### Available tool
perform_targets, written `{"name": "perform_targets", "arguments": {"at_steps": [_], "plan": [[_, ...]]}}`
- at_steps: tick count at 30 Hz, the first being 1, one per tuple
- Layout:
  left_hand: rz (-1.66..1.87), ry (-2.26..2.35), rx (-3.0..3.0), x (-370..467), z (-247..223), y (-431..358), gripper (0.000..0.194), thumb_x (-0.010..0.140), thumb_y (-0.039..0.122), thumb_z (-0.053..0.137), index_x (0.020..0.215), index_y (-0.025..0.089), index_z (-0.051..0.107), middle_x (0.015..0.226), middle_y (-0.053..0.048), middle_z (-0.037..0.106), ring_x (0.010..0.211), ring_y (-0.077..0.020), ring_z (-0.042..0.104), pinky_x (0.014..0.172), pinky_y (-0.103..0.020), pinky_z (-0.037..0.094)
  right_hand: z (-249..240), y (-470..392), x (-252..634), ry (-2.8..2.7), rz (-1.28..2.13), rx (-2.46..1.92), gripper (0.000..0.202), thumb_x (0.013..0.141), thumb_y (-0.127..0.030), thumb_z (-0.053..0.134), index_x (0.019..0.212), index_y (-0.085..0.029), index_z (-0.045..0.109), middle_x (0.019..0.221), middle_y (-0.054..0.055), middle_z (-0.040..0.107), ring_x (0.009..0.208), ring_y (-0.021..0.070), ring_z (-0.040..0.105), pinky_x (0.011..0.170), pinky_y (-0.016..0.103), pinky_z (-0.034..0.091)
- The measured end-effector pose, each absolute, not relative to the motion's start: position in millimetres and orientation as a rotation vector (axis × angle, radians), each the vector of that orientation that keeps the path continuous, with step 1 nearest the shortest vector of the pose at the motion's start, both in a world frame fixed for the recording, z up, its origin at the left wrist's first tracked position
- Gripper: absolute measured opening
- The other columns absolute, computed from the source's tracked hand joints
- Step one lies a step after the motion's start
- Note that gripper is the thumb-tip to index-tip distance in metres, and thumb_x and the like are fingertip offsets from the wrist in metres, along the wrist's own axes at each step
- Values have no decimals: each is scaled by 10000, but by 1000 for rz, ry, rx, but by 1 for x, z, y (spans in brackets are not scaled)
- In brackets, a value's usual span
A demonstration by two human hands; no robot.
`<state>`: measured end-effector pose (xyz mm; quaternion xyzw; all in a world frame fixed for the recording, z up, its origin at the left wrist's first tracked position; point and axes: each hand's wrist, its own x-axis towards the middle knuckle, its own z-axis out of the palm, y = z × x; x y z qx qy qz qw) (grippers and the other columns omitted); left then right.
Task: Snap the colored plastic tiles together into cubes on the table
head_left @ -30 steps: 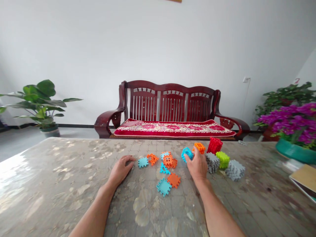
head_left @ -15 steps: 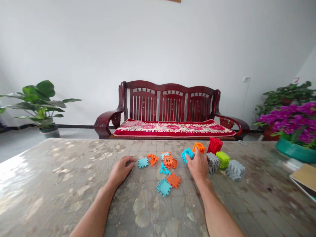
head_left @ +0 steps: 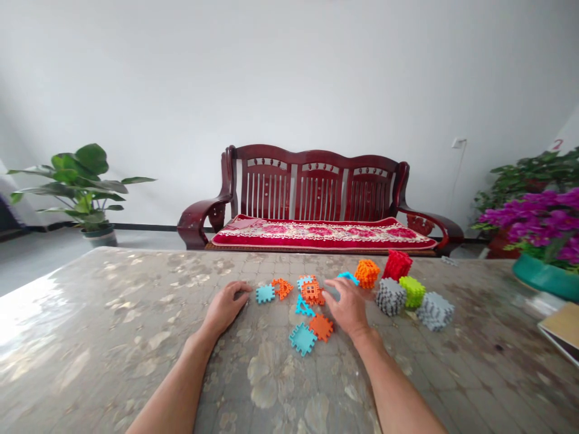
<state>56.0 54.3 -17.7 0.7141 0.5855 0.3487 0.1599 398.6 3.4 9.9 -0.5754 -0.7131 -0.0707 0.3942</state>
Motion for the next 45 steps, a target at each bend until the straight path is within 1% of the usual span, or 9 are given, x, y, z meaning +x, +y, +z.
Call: {"name": "perform_targets", "arguments": {"at_steps": [3,5,9,13,18,26,30,36,45], "plan": [[986,1685,2036,57,-16,53,265,760,291,531,923,229,731,1134,-59,734,1122,-231,654,1031,-359,471,10,-6,376,-2018,38,-1376,129,855,-188,610,853,-250,724,906,15,720,913,182,616,850,294,451],[976,1687,2039,57,-15,53,260,759,283,530,920,231,728,1129,-55,736,1115,-225,655,1031,-356,468,13,-11,364,-2080,63,-1429,102,833,-190,647,816,-254,724,876,3,721,896,181,612,822,285,440],[976,1688,2039,58,-15,53,254,761,280,532,914,233,729,1145,-55,734,1125,-221,653,1032,-349,467,19,-15,355,-2127,10,-1589,72,808,-236,697,866,-255,735,921,21,725,940,210,607,827,301,431],[987,1694,2034,58,-15,52,260,756,271,534,920,234,732,1168,-55,728,1131,-222,651,1035,-352,467,19,-14,355,-2184,12,-1611,186,815,-142,654,936,-257,736,995,26,732,998,209,614,864,300,436],[1005,1668,2042,59,-14,51,263,756,258,526,918,234,732,1142,-52,734,1129,-216,649,1044,-353,466,14,-15,352,-2192,26,-1499,286,823,-66,595,951,-279,737,988,1,744,984,190,636,874,286,454],[1024,1670,2024,60,-14,51,258,741,251,543,908,234,740,1122,-45,740,1110,-226,656,1040,-358,469,10,-13,349,-2136,28,-1434,188,858,-135,611,898,-273,732,931,3,717,916,178,649,803,278,469],[1023,1648,2041,59,-15,51,255,746,245,537,903,231,737,1103,-46,737,1095,-225,655,1030,-357,470,11,-13,350,-2037,-106,-1454,190,896,-158,579,925,-263,735,937,25,705,947,203,617,852,319,452],[1019,1632,2052,60,-14,50,254,759,234,528,909,222,732,1069,-48,733,1070,-214,652,1011,-347,472,9,-13,354,-2076,-60,-1469,116,853,-192,674,831,-279,748,885,4,686,913,199,595,818,312,439],[1003,1635,2049,62,-11,48,238,760,217,539,900,231,730,1059,-39,736,1047,-207,658,996,-336,478,7,-9,354,-2177,-62,-1471,148,806,-197,745,886,-318,776,906,9,676,922,212,600,799,329,456]]}}
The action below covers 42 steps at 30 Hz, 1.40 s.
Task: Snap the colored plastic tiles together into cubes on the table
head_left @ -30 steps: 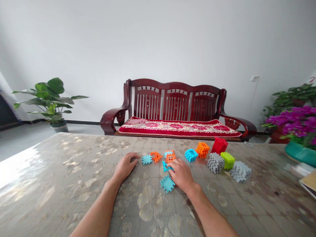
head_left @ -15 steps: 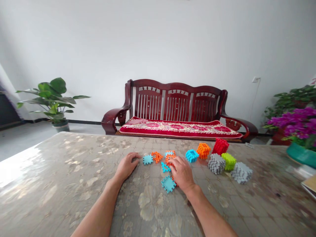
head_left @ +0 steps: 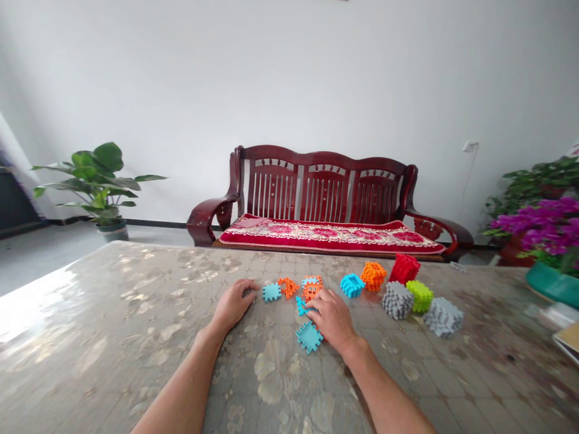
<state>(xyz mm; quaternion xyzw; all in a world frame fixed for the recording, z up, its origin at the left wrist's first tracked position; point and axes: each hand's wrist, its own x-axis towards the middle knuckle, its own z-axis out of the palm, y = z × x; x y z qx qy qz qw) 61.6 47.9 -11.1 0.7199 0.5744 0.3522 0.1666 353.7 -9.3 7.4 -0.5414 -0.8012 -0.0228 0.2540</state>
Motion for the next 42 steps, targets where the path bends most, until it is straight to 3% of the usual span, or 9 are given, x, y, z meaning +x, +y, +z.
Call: {"name": "perform_targets", "arguments": {"at_steps": [8,30,34,42], "plan": [[996,1650,2050,61,-11,48,243,747,221,540,894,233,734,1078,-42,739,1075,-215,656,1014,-345,473,14,-12,345,-2248,-105,-1444,104,824,-194,728,824,-291,766,892,17,663,909,205,594,790,331,455],[982,1668,2057,60,-13,50,251,751,248,531,907,234,728,1108,-51,735,1089,-226,658,1032,-365,469,10,-8,351,-1998,-32,-1285,123,879,-134,596,929,-233,650,995,37,682,990,201,622,865,328,474],[976,1672,2062,61,-11,49,258,750,254,530,909,235,732,1114,-50,735,1094,-228,660,1026,-358,474,1,-2,360,-1852,9,-1338,145,903,-154,520,976,-222,626,1070,61,694,1015,198,639,878,323,484],[954,1669,2065,59,-12,50,266,755,254,527,923,229,732,1129,-54,733,1115,-230,655,1042,-361,463,-6,4,375,-1793,-28,-1576,132,906,-204,514,960,-225,633,975,51,709,950,206,653,839,313,477]]}}
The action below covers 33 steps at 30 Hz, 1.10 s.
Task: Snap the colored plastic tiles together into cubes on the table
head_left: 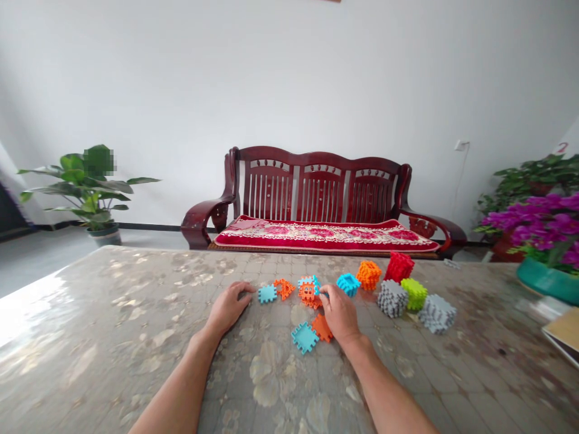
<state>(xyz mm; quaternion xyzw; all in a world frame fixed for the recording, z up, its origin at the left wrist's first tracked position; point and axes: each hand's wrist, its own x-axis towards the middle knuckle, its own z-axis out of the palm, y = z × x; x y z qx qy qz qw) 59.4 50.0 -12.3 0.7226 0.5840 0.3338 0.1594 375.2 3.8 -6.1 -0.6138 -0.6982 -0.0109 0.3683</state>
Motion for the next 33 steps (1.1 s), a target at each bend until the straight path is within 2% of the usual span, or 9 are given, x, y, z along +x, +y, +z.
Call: {"name": "perform_targets", "arguments": {"at_steps": [5,11,17,21,25,33], "plan": [[942,1682,2063,59,-13,51,261,753,254,529,920,225,727,1125,-53,732,1106,-226,653,1043,-356,461,-5,4,382,-1820,-71,-1659,118,899,-191,529,937,-233,632,961,56,709,942,217,649,814,309,461],[931,1670,2068,59,-13,51,258,759,272,532,924,227,725,1113,-52,732,1086,-227,657,1034,-362,466,-11,4,379,-1854,-26,-1529,100,893,-201,532,905,-238,624,961,43,703,949,220,635,847,328,454],[926,1669,2074,58,-14,52,268,760,278,526,932,230,726,1130,-51,730,1112,-226,651,1049,-361,457,-5,8,393,-1491,-236,-1521,132,888,-288,519,936,-219,621,938,72,674,917,239,587,849,356,435],[939,1669,2077,58,-15,52,268,757,288,532,930,232,728,1125,-52,731,1102,-233,654,1042,-373,466,-5,12,409,-1250,-320,-1593,264,858,-373,539,1038,-195,611,987,112,652,949,277,551,888,409,419],[956,1662,2082,57,-16,53,258,758,305,543,919,237,733,1131,-52,731,1112,-239,653,1045,-376,466,-13,19,419,-1097,-222,-1586,342,785,-415,579,1036,-184,591,1004,125,622,934,283,545,893,431,431],[957,1669,2090,56,-21,56,266,769,316,547,944,245,735,1183,-54,720,1140,-233,642,1069,-379,451,-27,30,426,-993,47,-1480,390,679,-400,605,1006,-190,583,931,59,572,746,202,551,769,366,491]]}}
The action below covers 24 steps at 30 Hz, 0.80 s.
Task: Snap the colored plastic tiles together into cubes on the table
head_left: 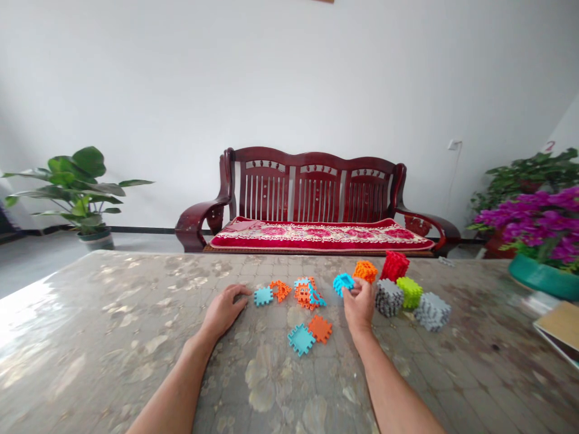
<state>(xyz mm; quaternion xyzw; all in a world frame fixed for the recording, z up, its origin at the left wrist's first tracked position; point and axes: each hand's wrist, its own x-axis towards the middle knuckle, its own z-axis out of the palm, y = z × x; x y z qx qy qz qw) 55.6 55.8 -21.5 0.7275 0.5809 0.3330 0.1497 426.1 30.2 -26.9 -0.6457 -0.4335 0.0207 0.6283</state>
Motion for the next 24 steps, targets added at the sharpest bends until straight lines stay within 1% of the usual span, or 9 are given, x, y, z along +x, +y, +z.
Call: {"name": "perform_targets", "arguments": {"at_steps": [6,10,18,24], "plan": [[952,1667,2083,56,-20,56,253,764,323,557,931,245,731,1166,-56,727,1130,-239,648,1061,-386,457,-31,33,427,-986,122,-1441,350,669,-378,580,962,-189,606,902,61,599,695,194,575,715,362,511],[971,1663,2086,57,-18,55,253,751,326,557,913,245,733,1117,-47,739,1092,-244,663,1036,-383,477,-34,36,428,-997,91,-1411,315,677,-358,565,941,-192,611,890,71,619,743,210,600,710,365,528],[945,1667,2079,58,-16,53,259,762,312,544,931,244,729,1144,-50,731,1113,-231,649,1058,-375,458,-36,38,428,-1027,64,-1405,279,722,-333,554,953,-187,610,920,92,643,805,216,620,721,361,551],[954,1674,2092,57,-17,53,249,769,315,549,924,251,732,1138,-40,733,1098,-223,657,1050,-361,466,-32,36,426,-1038,87,-1383,292,716,-327,544,958,-178,614,923,96,652,806,218,617,733,372,544]]}}
